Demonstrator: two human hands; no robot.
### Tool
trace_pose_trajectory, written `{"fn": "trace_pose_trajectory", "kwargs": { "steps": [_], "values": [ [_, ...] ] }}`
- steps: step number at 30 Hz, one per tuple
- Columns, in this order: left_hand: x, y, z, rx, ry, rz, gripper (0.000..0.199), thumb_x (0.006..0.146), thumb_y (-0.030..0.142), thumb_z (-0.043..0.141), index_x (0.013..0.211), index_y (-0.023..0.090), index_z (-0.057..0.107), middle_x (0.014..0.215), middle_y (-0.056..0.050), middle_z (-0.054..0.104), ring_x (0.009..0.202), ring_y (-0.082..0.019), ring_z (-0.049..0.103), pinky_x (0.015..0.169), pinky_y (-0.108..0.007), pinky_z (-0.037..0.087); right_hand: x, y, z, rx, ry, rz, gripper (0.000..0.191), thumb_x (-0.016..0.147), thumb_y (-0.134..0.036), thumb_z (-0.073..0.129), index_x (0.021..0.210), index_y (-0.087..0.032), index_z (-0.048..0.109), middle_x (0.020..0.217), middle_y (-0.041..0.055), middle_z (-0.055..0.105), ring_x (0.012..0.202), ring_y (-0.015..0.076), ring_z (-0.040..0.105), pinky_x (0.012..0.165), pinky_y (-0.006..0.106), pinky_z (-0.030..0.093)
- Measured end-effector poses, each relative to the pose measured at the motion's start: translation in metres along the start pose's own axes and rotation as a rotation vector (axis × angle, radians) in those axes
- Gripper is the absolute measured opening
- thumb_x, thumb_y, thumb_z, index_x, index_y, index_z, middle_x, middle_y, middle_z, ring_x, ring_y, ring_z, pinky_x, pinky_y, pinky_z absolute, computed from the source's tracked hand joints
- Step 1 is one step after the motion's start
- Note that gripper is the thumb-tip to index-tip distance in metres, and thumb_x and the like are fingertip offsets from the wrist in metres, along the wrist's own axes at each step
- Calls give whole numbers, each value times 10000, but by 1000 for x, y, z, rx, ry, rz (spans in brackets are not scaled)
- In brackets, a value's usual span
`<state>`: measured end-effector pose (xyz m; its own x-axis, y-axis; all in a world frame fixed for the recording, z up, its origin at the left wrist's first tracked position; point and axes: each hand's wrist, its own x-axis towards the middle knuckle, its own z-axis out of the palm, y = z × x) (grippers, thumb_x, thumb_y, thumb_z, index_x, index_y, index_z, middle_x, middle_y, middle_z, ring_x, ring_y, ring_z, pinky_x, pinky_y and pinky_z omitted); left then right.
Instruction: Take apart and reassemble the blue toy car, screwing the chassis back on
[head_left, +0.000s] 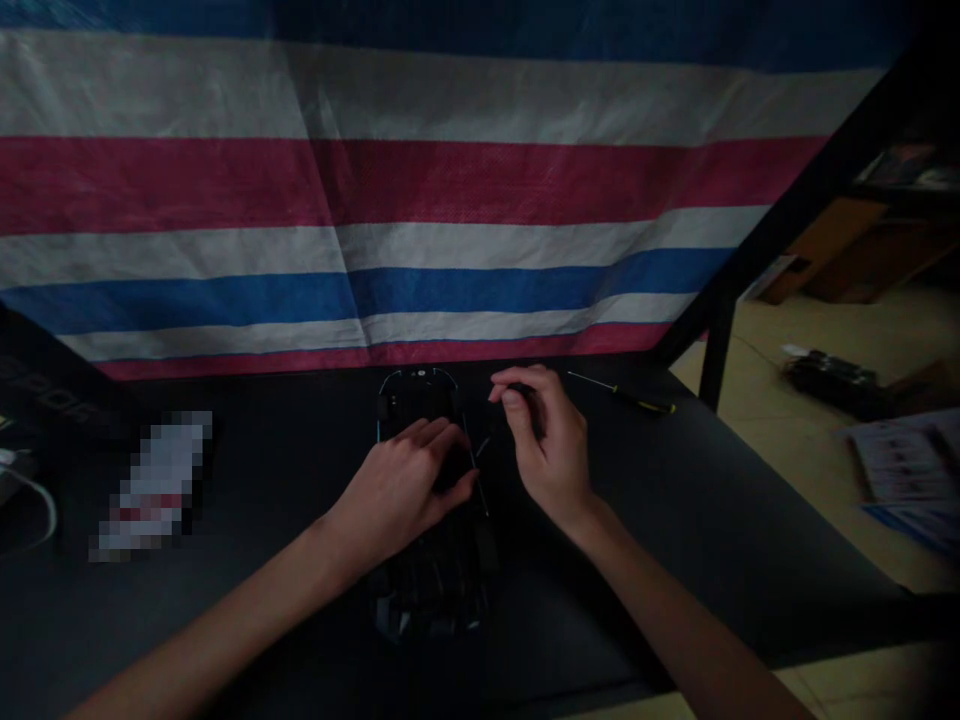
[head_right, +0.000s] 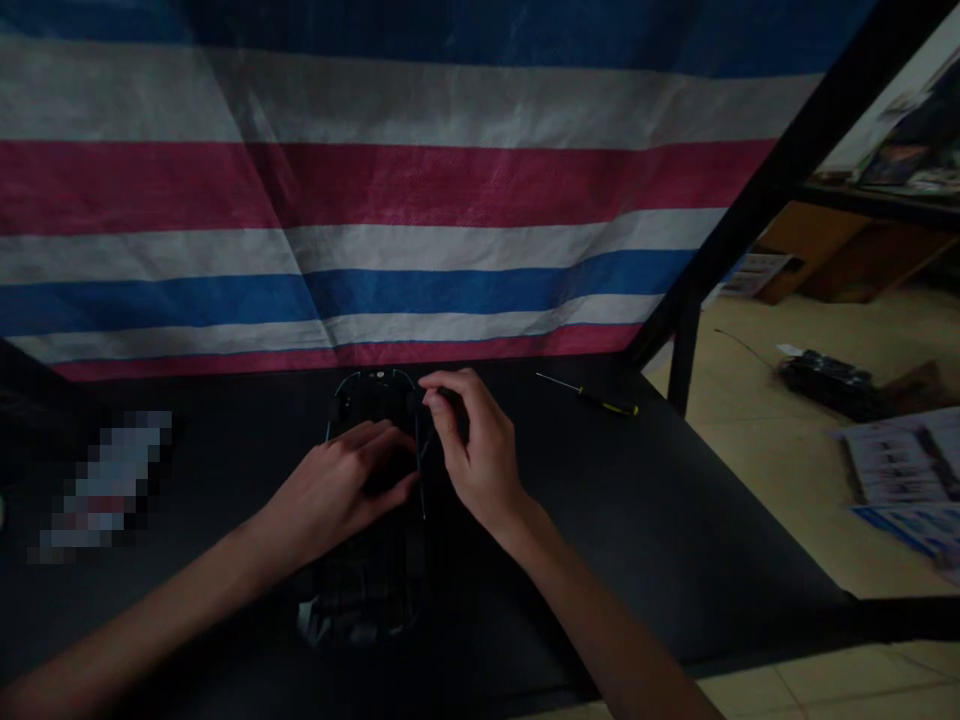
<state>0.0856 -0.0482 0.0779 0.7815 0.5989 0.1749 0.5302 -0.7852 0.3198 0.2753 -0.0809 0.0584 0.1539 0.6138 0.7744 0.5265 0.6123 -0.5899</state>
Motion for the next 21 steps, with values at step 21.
{"fn": "trace_pose_trajectory", "kwargs": {
  "steps": [21],
  "values": [
    [3, -3, 0, -41, -51, 47, 194, 1015, 329, 572, 1080, 154, 625, 1069, -74, 679, 992, -269, 674, 797, -444, 611, -10, 2, 3, -136, -81, -101, 258, 1002, -134, 522, 1206, -281, 582, 1023, 32, 691, 942, 201, 683, 792, 374, 571]
  ]
}}
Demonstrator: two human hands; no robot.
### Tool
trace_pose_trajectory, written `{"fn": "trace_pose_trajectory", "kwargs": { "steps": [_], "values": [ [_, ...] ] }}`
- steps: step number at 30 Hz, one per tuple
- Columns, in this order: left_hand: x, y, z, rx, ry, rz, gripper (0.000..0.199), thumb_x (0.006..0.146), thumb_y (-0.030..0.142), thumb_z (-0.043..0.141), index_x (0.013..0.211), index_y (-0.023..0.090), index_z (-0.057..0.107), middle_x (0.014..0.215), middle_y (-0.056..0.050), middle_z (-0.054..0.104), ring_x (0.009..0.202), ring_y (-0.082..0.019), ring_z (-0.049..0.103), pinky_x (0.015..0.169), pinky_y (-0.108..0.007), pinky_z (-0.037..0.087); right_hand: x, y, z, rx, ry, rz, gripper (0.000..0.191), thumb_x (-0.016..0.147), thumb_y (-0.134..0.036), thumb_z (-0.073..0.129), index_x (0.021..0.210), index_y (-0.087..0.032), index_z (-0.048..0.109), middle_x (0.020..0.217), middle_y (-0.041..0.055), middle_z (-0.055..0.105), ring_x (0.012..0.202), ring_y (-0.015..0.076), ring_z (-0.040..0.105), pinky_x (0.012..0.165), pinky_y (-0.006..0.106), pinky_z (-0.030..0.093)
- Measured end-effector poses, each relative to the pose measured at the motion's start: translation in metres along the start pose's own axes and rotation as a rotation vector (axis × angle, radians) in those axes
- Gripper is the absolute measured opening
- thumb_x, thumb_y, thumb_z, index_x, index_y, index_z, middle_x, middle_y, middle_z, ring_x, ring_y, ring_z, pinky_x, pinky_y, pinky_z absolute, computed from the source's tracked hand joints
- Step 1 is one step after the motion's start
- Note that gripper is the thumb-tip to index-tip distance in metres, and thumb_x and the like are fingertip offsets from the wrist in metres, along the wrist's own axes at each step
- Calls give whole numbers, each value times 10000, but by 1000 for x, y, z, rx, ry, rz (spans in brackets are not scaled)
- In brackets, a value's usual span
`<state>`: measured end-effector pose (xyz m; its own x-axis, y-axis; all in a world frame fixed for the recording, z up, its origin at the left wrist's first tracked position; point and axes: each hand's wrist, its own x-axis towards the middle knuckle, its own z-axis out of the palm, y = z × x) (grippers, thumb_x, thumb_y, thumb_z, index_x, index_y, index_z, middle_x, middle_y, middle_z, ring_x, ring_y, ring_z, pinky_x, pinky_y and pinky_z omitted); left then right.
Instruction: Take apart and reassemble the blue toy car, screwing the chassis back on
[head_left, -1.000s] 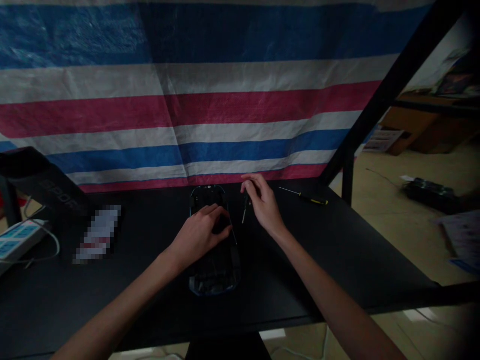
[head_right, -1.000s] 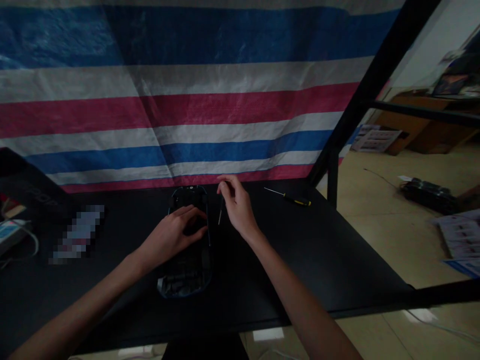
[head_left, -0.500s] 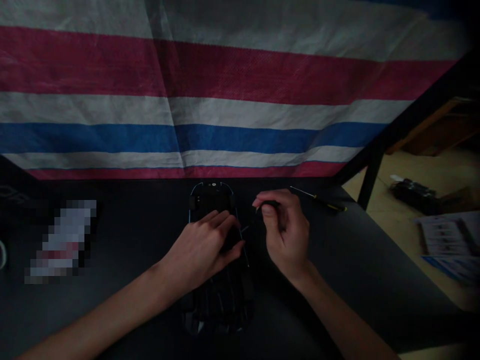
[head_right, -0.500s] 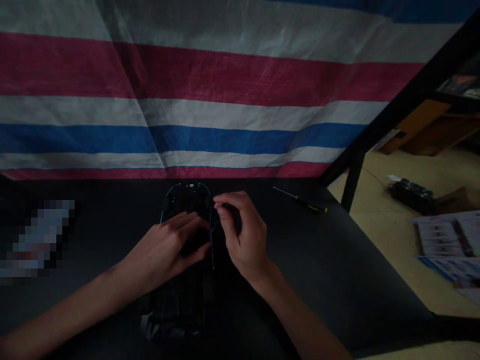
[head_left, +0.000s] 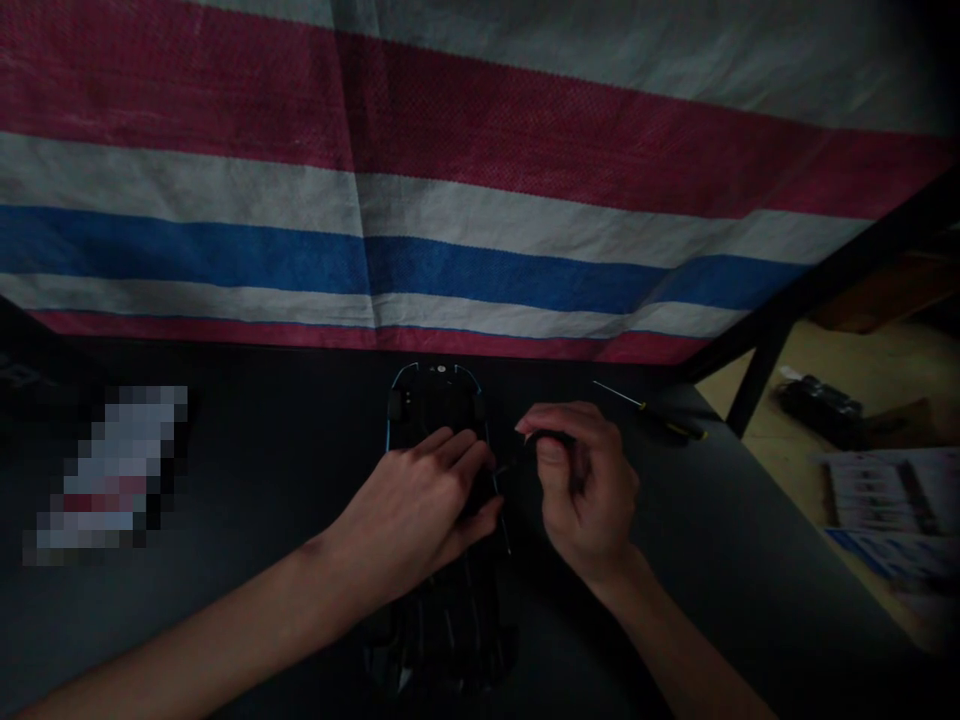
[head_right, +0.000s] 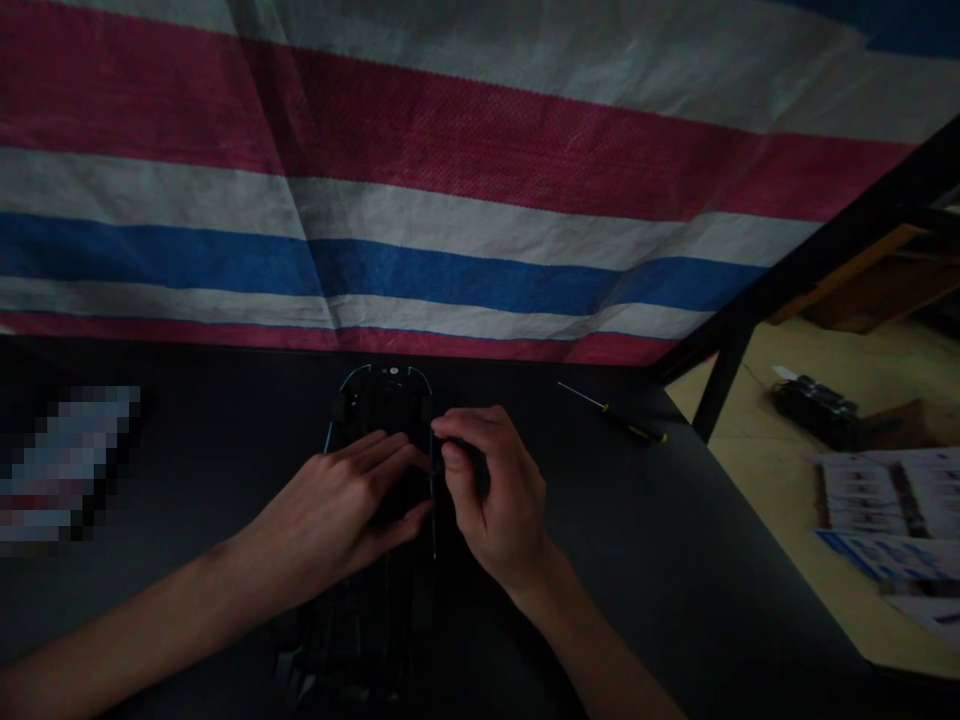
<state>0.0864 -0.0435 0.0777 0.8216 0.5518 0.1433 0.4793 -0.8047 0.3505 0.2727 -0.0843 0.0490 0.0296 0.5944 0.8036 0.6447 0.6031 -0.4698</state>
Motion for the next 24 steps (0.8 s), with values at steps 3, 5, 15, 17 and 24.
{"fn": "trace_pose_trajectory", "kwargs": {
  "steps": [3, 5, 15, 17, 24],
  "values": [
    [1, 1, -1, 10, 9, -3, 188, 1007, 318, 586, 1075, 148, 629, 1062, -80, 685, 973, -262, 674, 781, -424, 609, 3, -6, -3, -132, -55, 33, 214, 1018, -170, 491, 1194, -262, 571, 1004, 37, 695, 933, 203, 686, 795, 359, 560],
    [1, 1, -2, 23, 8, -2, 192, 1004, 316, 592, 1074, 141, 633, 1049, -84, 688, 953, -260, 674, 765, -416, 606, 6, -10, -5, -238, -83, 78, 123, 1011, -225, 554, 1130, -255, 564, 968, 26, 696, 863, 188, 689, 737, 317, 550],
    [-2, 2, -1, 40, 5, 10, 222, 1017, 330, 572, 1102, 136, 637, 1086, -87, 696, 1004, -270, 680, 786, -418, 608, 32, -23, -30, -291, -470, 47, 158, 1001, -209, 562, 1157, -233, 557, 1080, 46, 714, 998, 183, 704, 838, 288, 540],
    [-2, 1, -1, 34, 0, 12, 226, 1020, 329, 565, 1115, 136, 634, 1086, -86, 696, 1002, -267, 681, 781, -413, 609, 39, -25, -35, -350, -508, 35, 87, 1000, -237, 584, 1085, -237, 571, 969, 22, 723, 882, 183, 711, 787, 303, 534],
    [-2, -3, 0, 14, 9, 8, 250, 1023, 351, 556, 1108, 131, 640, 1118, -103, 708, 1038, -286, 690, 832, -443, 616, 56, -29, -41, -366, -682, -80, 257, 936, -129, 564, 1171, -232, 573, 1075, 48, 742, 962, 220, 710, 861, 378, 536]
  ]
}}
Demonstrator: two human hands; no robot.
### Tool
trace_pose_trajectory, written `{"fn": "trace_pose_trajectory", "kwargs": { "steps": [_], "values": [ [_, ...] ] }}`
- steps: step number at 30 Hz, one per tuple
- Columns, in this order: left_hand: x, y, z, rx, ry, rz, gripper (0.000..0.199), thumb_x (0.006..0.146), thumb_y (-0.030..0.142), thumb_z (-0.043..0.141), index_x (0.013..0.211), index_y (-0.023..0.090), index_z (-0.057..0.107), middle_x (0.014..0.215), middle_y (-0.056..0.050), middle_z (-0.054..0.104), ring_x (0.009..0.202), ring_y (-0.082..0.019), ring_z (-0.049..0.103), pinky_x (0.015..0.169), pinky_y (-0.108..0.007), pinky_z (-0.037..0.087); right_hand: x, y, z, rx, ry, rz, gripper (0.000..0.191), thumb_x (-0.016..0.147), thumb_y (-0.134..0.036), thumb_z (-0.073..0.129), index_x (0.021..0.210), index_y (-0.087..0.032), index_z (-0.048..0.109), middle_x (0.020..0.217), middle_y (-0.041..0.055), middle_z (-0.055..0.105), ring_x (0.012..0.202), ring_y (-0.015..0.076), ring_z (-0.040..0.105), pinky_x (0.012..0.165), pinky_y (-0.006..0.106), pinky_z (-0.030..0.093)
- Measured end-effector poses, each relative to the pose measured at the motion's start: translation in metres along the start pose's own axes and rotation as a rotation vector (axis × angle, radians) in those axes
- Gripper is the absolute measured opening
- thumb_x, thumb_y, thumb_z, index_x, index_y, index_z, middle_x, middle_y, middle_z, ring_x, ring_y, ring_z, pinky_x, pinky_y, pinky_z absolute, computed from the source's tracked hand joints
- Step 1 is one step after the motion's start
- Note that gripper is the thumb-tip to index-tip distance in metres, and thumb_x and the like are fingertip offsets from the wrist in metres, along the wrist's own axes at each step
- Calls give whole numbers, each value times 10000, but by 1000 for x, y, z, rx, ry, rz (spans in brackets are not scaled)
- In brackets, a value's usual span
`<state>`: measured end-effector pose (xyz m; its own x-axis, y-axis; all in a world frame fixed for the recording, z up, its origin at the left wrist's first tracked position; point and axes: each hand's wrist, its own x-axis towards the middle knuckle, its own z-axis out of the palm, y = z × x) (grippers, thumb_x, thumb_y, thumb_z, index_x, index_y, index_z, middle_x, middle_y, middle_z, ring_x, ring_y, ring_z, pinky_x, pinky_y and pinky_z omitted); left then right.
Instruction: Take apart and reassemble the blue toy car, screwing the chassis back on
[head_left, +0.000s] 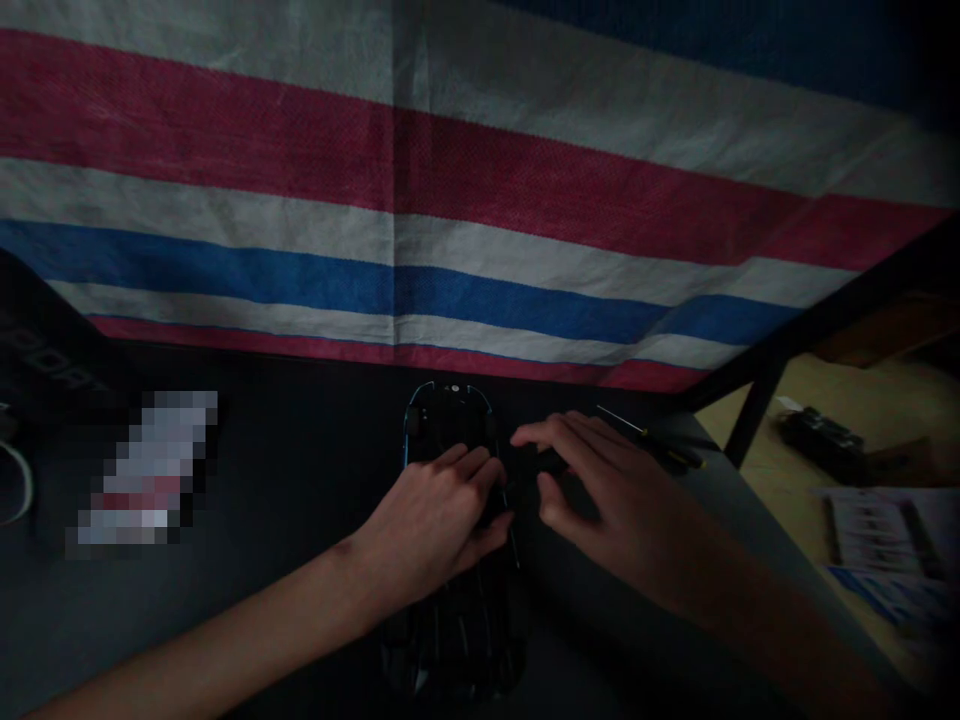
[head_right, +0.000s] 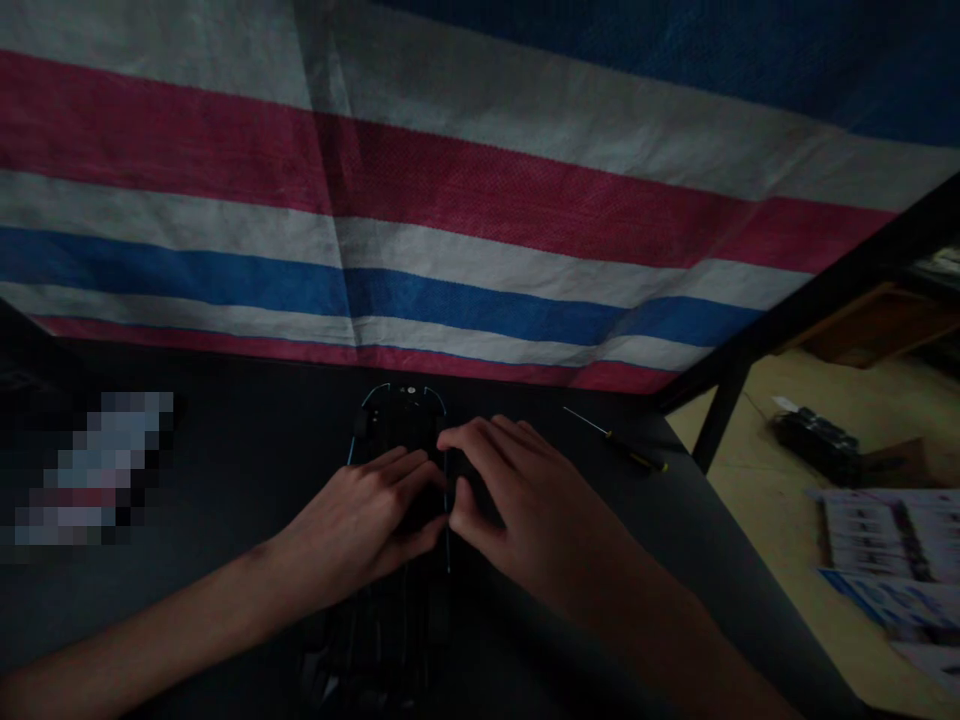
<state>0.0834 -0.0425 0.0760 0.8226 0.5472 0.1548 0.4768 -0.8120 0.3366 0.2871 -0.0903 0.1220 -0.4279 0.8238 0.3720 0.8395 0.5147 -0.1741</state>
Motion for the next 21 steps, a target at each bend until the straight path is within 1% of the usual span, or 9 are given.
{"fn": "trace_pose_trajectory", "kwargs": {
  "steps": [2, 4, 7, 8, 11, 14, 17, 18, 21],
  "values": [
    [0, -1, 0, -2, 5, 4, 264, 1020, 348, 562, 1132, 122, 639, 1143, -111, 707, 1062, -296, 687, 856, -455, 616, 1, 1, -1, -71, 6, -13, 212, 964, -193, 589, 1170, -243, 595, 1015, 41, 761, 863, 229, 719, 813, 403, 539],
    [0, -1, 0, 1, 4, 4, 257, 1014, 339, 570, 1133, 122, 641, 1146, -113, 708, 1074, -301, 687, 867, -464, 614, 2, 1, -1, -60, 12, -22, 204, 981, -198, 572, 1177, -250, 596, 986, 35, 770, 816, 220, 722, 788, 398, 546],
    [-1, 0, -1, 8, 11, 7, 232, 1015, 335, 567, 1094, 131, 646, 1115, -108, 709, 1045, -291, 694, 850, -451, 613, 3, -1, 1, -4, 14, -1, 351, 944, -126, 537, 1273, -249, 539, 1123, 65, 761, 949, 231, 727, 862, 419, 555],
    [-1, 0, -1, 11, 15, 10, 235, 1015, 336, 567, 1089, 128, 647, 1101, -108, 710, 1030, -287, 696, 840, -445, 613, 3, -2, 1, -7, 14, 18, 331, 941, -134, 544, 1252, -247, 538, 1111, 66, 760, 944, 236, 725, 863, 427, 555],
    [-1, 0, -1, 12, 30, 8, 237, 1007, 337, 582, 1093, 126, 648, 1079, -107, 707, 1000, -274, 697, 816, -420, 609, 3, -3, 2, -1, 2, 37, 156, 958, -154, 547, 1081, -249, 549, 942, 30, 751, 819, 216, 712, 805, 396, 552],
    [-1, 0, -1, -3, 35, 7, 209, 993, 322, 603, 1076, 136, 648, 1096, -107, 704, 1014, -271, 693, 816, -409, 607, 3, -3, 1, 1, -3, 16, 208, 929, -117, 538, 1098, -238, 553, 1000, 45, 744, 905, 222, 711, 842, 396, 534],
    [-1, 0, -1, 2, 32, 2, 225, 996, 323, 600, 1089, 123, 646, 1094, -113, 708, 1019, -281, 695, 825, -428, 610, 5, -1, 0, -51, -28, 9, 87, 965, -163, 540, 980, -237, 583, 835, 15, 709, 784, 210, 682, 779, 381, 510],
    [-1, 0, -1, 3, 30, -2, 230, 996, 327, 601, 1093, 123, 646, 1097, -114, 709, 1022, -284, 696, 826, -431, 611, 5, -1, -1, -45, -35, 1, 96, 971, -159, 532, 961, -238, 585, 819, 10, 701, 769, 202, 673, 770, 373, 502],
    [-1, 0, -2, -4, 19, -10, 222, 982, 325, 623, 1088, 131, 645, 1124, -117, 705, 1051, -289, 695, 842, -434, 612, 6, 0, -2, -17, -55, -14, 166, 953, -126, 524, 1050, -239, 597, 950, 33, 724, 887, 211, 680, 832, 386, 493]
  ]
}}
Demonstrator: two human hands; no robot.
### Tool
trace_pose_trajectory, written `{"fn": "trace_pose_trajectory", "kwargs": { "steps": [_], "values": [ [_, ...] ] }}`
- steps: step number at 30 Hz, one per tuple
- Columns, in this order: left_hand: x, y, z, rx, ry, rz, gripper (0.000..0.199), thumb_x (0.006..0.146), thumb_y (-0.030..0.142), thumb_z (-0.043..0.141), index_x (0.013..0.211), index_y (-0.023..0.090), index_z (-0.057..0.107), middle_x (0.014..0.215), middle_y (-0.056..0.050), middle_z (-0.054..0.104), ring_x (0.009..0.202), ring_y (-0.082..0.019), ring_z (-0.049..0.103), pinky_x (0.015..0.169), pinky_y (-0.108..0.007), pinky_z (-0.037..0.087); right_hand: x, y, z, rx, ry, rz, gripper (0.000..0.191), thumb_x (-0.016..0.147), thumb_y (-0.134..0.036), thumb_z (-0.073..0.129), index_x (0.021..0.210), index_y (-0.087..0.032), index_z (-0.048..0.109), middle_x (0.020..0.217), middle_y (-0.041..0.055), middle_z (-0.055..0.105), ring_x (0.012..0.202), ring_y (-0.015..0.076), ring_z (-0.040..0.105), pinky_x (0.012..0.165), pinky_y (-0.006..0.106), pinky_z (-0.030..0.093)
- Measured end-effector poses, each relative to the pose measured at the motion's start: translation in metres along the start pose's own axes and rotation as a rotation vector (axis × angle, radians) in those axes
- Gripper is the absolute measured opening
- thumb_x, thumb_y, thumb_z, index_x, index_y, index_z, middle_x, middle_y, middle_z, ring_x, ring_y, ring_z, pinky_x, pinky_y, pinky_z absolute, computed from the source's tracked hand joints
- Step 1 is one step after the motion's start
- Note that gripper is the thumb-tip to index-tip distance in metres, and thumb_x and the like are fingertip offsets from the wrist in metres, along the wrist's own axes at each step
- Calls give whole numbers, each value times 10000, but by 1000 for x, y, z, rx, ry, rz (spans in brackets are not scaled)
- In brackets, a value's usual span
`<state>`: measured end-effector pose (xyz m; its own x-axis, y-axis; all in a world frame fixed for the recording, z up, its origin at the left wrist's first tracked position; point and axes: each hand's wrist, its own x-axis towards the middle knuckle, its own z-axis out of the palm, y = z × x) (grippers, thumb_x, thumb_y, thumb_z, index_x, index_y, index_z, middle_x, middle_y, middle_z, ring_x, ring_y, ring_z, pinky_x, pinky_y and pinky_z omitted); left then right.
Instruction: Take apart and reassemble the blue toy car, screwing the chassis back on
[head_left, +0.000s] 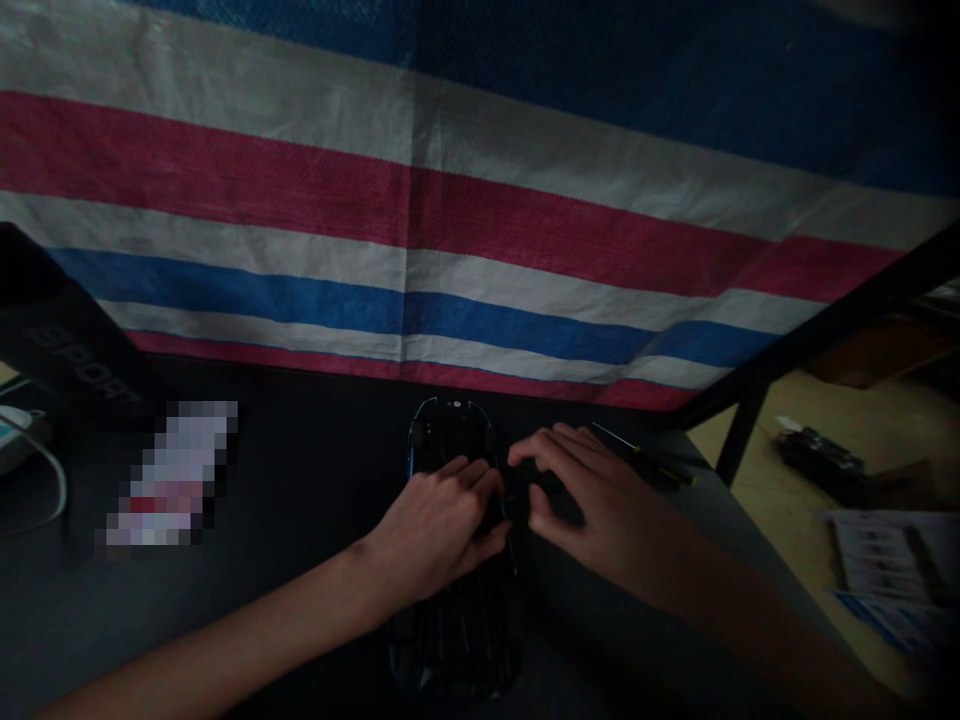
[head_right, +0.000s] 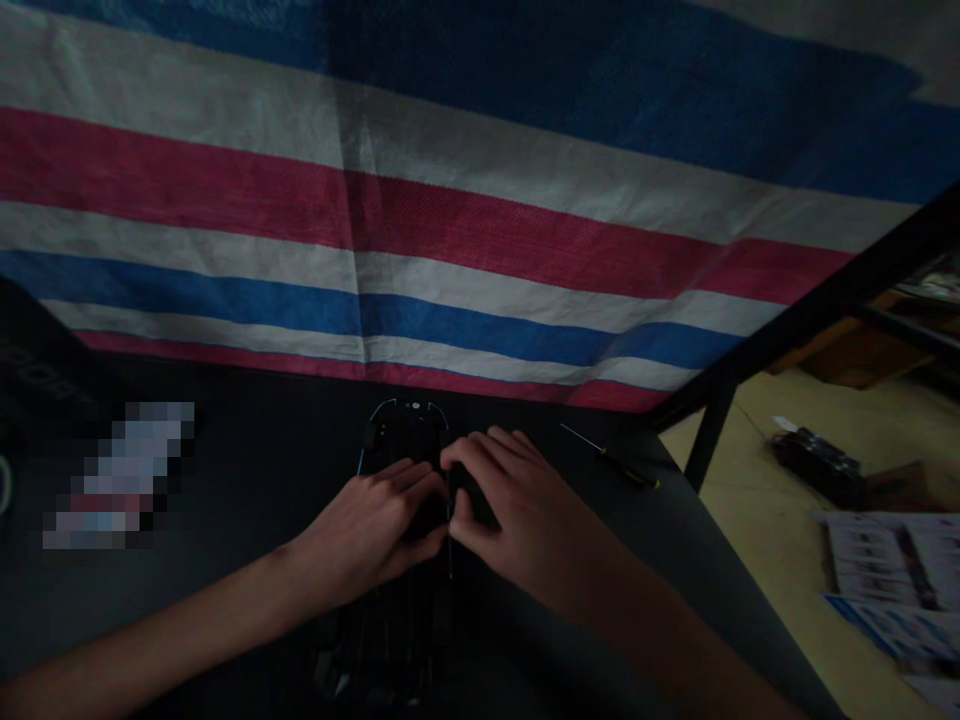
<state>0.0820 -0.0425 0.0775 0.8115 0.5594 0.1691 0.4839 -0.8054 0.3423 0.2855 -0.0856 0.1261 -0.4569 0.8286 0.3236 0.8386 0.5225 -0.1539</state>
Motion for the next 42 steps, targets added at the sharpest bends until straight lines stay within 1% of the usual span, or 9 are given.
{"fn": "trace_pose_trajectory", "kwargs": {
  "steps": [3, 7, 11, 14, 18, 28, 31, 39, 42],
  "values": [
    [0, 0, -1, -5, -6, -5, 221, 985, 324, 618, 1094, 134, 643, 1113, -113, 707, 1047, -292, 697, 839, -440, 615, 0, 0, -1, -39, -21, 28, 119, 993, -165, 502, 976, -237, 596, 848, 21, 705, 801, 210, 664, 787, 387, 485],
    [1, 0, 0, -9, 7, 9, 206, 992, 319, 605, 1080, 137, 645, 1126, -112, 707, 1035, -286, 698, 845, -445, 615, 0, -3, -1, 4, 3, 10, 198, 941, -119, 537, 1089, -238, 592, 1005, 40, 732, 933, 221, 682, 879, 406, 483],
    [1, -1, 0, -5, 3, 1, 238, 985, 323, 614, 1105, 120, 646, 1107, -114, 713, 1038, -294, 694, 849, -448, 614, 1, -3, -1, -20, -9, 20, 129, 979, -152, 527, 991, -246, 615, 861, 10, 722, 810, 203, 678, 829, 390, 491],
    [1, 0, -1, -17, -6, -5, 228, 981, 322, 617, 1099, 128, 649, 1131, -117, 708, 1042, -286, 692, 851, -434, 609, 1, -1, 0, -24, 4, 17, 231, 951, -132, 544, 1137, -246, 621, 1036, 39, 745, 970, 230, 695, 915, 423, 489],
    [1, -1, -3, -32, -5, -9, 214, 988, 323, 608, 1082, 136, 654, 1101, -109, 712, 1011, -269, 701, 827, -407, 605, 1, 2, 2, -29, 6, 22, 144, 987, -156, 520, 1070, -236, 608, 934, 30, 741, 843, 219, 695, 835, 413, 495],
    [0, -3, -1, 2, 23, 25, 218, 988, 330, 605, 1073, 136, 658, 1112, -118, 711, 1020, -268, 701, 818, -396, 608, 2, -5, 1, 51, 5, 36, 249, 926, -99, 541, 1127, -245, 553, 1050, 37, 741, 933, 218, 688, 864, 402, 492],
    [0, -2, 0, -4, 20, 20, 238, 993, 334, 603, 1093, 125, 657, 1092, -118, 709, 1014, -275, 702, 823, -411, 610, 2, -5, 2, -11, 28, 79, 125, 948, -149, 563, 1019, -251, 578, 887, 3, 732, 786, 207, 661, 781, 382, 471],
    [1, -1, 0, 2, 1, 13, 256, 1002, 335, 591, 1130, 120, 647, 1143, -120, 707, 1052, -288, 697, 865, -437, 611, 1, -3, 2, -70, 26, 31, 102, 965, -152, 539, 968, -238, 593, 805, 1, 691, 754, 205, 629, 767, 374, 419],
    [1, 0, -2, 2, -16, 12, 249, 1005, 332, 590, 1124, 122, 650, 1155, -125, 707, 1049, -288, 697, 854, -434, 612, 1, -5, 1, -60, 29, 26, 157, 930, -107, 525, 1014, -228, 578, 918, 30, 711, 839, 215, 630, 816, 380, 416]
  ]
}}
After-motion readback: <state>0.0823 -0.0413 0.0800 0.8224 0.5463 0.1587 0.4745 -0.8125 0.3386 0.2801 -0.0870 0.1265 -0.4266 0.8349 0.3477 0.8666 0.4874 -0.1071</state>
